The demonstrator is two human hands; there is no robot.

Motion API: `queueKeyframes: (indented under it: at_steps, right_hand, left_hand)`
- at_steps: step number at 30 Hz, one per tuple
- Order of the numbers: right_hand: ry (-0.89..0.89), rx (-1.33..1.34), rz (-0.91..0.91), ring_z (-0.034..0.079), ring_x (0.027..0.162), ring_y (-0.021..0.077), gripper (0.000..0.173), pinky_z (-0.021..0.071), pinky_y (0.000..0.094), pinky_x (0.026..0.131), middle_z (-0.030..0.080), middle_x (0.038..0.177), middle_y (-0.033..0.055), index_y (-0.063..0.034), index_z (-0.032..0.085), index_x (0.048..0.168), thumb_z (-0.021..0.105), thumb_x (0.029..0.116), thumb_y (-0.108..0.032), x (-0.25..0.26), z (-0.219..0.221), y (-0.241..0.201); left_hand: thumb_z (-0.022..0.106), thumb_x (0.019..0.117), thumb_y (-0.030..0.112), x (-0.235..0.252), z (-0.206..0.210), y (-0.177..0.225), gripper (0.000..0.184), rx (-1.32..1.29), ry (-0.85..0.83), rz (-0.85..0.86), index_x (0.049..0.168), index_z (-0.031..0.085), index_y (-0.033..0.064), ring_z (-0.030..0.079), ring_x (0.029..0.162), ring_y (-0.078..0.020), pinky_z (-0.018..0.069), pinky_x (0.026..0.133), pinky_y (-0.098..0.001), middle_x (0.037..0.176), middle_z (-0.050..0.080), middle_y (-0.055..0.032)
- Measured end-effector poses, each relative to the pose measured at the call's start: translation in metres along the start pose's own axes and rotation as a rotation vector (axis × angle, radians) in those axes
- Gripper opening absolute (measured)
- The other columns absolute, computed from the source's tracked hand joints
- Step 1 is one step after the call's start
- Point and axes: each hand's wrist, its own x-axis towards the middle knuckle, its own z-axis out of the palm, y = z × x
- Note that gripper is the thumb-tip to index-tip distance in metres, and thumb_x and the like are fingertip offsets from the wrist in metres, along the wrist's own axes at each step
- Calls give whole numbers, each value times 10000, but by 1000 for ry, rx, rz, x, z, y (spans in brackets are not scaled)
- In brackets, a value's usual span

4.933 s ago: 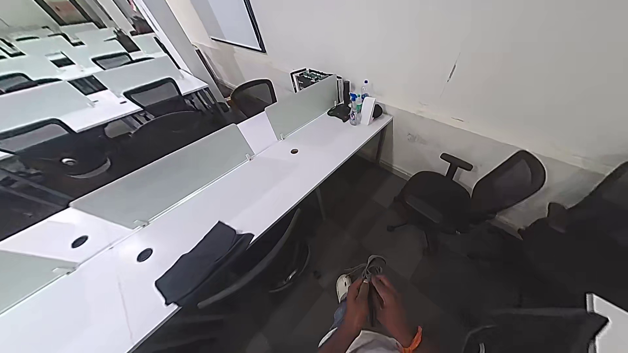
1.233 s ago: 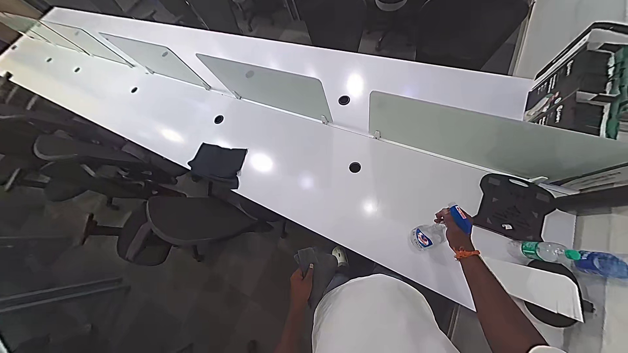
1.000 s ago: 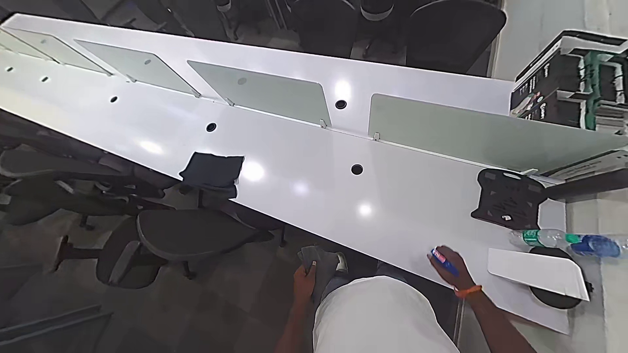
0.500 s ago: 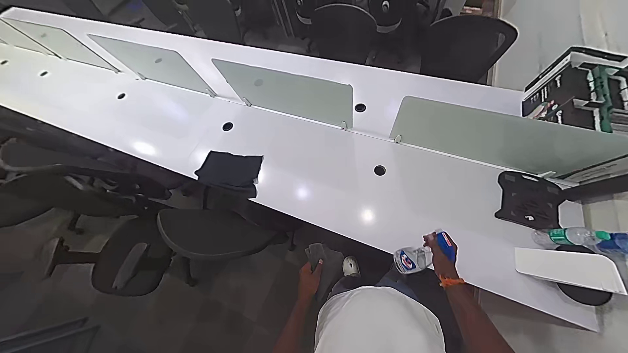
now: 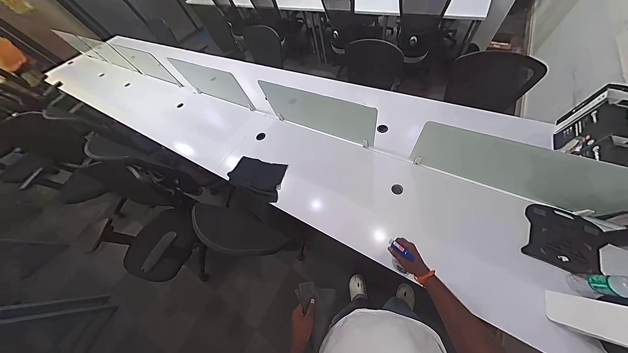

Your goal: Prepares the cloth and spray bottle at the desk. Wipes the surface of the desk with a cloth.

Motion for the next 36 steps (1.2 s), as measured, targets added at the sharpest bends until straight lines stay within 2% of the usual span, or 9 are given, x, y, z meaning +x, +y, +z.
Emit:
queueKeyframes:
  at_steps: [4, 7, 11, 14, 18, 25, 31, 34, 36]
  right_hand:
    - [-19, 102, -8, 605, 718, 101, 274, 531, 284, 666, 623, 791, 37, -47, 676, 889, 692, 915, -320, -38, -2, 15]
    - [96, -51, 21, 644, 733, 171, 292, 550, 375, 702, 656, 770, 83, -22, 702, 826, 689, 888, -307, -65, -21, 19]
    - [40, -171, -9, 591, 703, 165, 357, 498, 356, 657, 591, 729, 58, -57, 661, 755, 674, 889, -388, -98, -75, 42]
    - [69, -86, -23, 608, 695, 78, 319, 528, 274, 659, 636, 755, 28, -44, 683, 847, 658, 897, -358, -113, -127, 52]
    - [316, -7, -6, 608, 708, -28, 283, 529, 171, 690, 674, 786, -30, -24, 694, 917, 596, 921, -289, -115, -197, 60]
    - [641, -90, 14, 585, 739, 27, 342, 498, 201, 709, 654, 836, 80, 60, 674, 1026, 579, 978, -265, -85, -279, 83]
    - [818, -21, -16, 643, 1140, 258, 455, 509, 357, 1009, 643, 1251, 291, 121, 579, 1297, 652, 950, -163, -59, -313, 104]
    - [838, -21, 34, 582, 1280, 328, 533, 456, 408, 1105, 576, 1371, 313, 115, 507, 1388, 686, 960, -147, -55, -327, 111]
    - [849, -32, 56, 567, 1314, 323, 548, 439, 408, 1134, 576, 1392, 290, 101, 503, 1404, 692, 959, -157, -54, -333, 116]
  left_hand:
    - [632, 1015, 228, -20, 15, -3, 295, -12, 16, -17, 1000, 690, -60, 697, 788, -251, 568, 804, -471, 834, 703, -183]
    - [644, 1005, 251, -33, 29, 5, 307, 26, 10, -6, 999, 695, -52, 702, 801, -270, 568, 810, -490, 837, 706, -188]
    - [592, 1007, 405, -41, 12, 25, 452, 337, -248, 84, 1048, 705, -31, 709, 948, -347, 538, 901, -560, 942, 720, -216]
    - [558, 1020, 420, -50, -13, 55, 458, 515, -415, 190, 1081, 703, -11, 708, 970, -341, 536, 913, -544, 970, 723, -205]
    - [536, 1031, 428, -70, -5, 88, 460, 598, -473, 207, 1094, 690, 0, 709, 949, -336, 541, 894, -545, 959, 718, -198]
    - [487, 1039, 458, -103, 58, 100, 490, 576, -471, 292, 1225, 660, 40, 714, 995, -321, 541, 924, -547, 1014, 729, -184]
    - [476, 1057, 410, -146, 78, 114, 469, 513, -413, 341, 1246, 655, 20, 725, 970, -322, 547, 914, -540, 995, 734, -201]
    - [535, 1038, 318, -163, 79, 114, 392, 412, -280, 414, 1158, 676, -27, 705, 988, -314, 546, 929, -509, 1034, 713, -210]
    - [564, 1025, 256, -169, 82, 110, 350, 339, -195, 448, 1199, 656, -34, 690, 1032, -296, 541, 954, -487, 1113, 696, -208]
